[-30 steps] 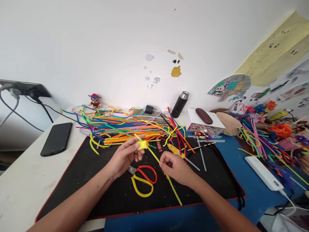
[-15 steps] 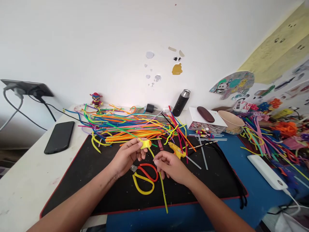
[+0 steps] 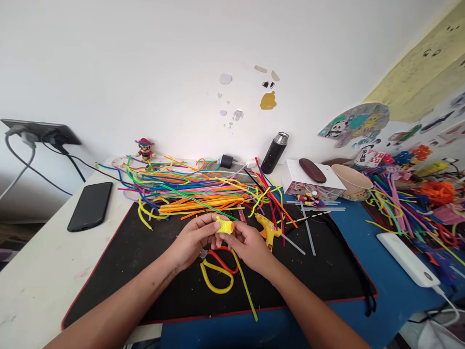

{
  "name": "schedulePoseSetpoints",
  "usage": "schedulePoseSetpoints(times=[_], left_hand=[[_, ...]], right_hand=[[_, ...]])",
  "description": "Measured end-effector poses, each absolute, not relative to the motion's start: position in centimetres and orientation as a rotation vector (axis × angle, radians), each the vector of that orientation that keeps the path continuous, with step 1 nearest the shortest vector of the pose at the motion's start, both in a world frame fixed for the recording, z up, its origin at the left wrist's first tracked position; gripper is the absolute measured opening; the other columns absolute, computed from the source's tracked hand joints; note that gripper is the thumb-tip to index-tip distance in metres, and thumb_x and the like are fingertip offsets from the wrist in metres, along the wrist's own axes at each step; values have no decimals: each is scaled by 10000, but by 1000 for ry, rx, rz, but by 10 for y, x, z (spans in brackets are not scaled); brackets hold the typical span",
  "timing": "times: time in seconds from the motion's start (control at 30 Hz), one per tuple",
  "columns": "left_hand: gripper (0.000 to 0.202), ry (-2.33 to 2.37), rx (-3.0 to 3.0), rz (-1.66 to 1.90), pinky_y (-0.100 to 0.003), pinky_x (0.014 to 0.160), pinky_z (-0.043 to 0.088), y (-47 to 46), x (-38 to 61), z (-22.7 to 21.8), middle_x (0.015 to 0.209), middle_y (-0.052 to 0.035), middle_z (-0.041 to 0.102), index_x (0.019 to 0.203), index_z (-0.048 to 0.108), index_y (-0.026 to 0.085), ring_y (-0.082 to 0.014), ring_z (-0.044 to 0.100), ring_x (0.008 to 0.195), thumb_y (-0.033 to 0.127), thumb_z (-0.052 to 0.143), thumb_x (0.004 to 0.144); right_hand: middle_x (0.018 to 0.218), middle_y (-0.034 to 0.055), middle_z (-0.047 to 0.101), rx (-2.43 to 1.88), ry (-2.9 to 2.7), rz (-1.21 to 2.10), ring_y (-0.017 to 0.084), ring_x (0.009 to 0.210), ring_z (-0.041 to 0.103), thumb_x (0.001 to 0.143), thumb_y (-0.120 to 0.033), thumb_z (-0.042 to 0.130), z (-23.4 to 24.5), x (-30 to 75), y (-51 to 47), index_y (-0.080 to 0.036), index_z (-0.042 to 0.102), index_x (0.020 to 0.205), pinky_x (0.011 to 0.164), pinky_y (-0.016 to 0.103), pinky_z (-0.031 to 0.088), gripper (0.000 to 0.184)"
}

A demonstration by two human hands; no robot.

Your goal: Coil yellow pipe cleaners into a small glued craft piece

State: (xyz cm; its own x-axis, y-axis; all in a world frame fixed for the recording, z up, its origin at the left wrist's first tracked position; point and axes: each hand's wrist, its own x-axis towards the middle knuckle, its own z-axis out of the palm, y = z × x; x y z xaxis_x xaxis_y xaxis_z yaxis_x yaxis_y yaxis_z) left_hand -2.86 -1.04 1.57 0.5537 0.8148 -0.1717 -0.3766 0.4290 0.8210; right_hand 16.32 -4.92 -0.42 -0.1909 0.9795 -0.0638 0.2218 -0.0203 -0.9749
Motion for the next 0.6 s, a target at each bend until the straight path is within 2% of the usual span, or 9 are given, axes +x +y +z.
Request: schedulePoseSetpoints(times=[0.1,0.2,0.37,0.6], left_hand=[[335,614,818,802,-204,533,458,-9,-30,17,724,-44,700,1008,788,131,-124,641,581,397,862,819],[349,610,816,758,-198,508,436,-10,-30,18,723,-51,709,1009,788,129,-123,645,561,408,863,814],[354,600,824,701,-195,494,421,-12,-29,16,718,-48,705,1017,786,131,-112,632,552,412,860,817],[354,636,846,723,-210,514,434,-12,-29,13,758,-49,706,1044,778,136,-120,638,584,409,848,829]], right_hand=[[738,-11,629,-1291,-1436,1242,140,619,563,932,-536,707,-8,165,-46,-205,651,937,568,261,444,336],[670,-37,564,-1282,-1362,1238,118,529,473,924,-570,701,-9,169,-44,-207,651,952,476,241,367,367],[675,-26,591,-1201,-1392,1359,104,488,452,945,-596,670,-6,168,-46,-191,681,1040,437,232,325,416],[573,-59,541,-1210,-1353,1434,84,427,411,949,-628,656,-7,164,-52,-202,609,852,439,236,307,439]])
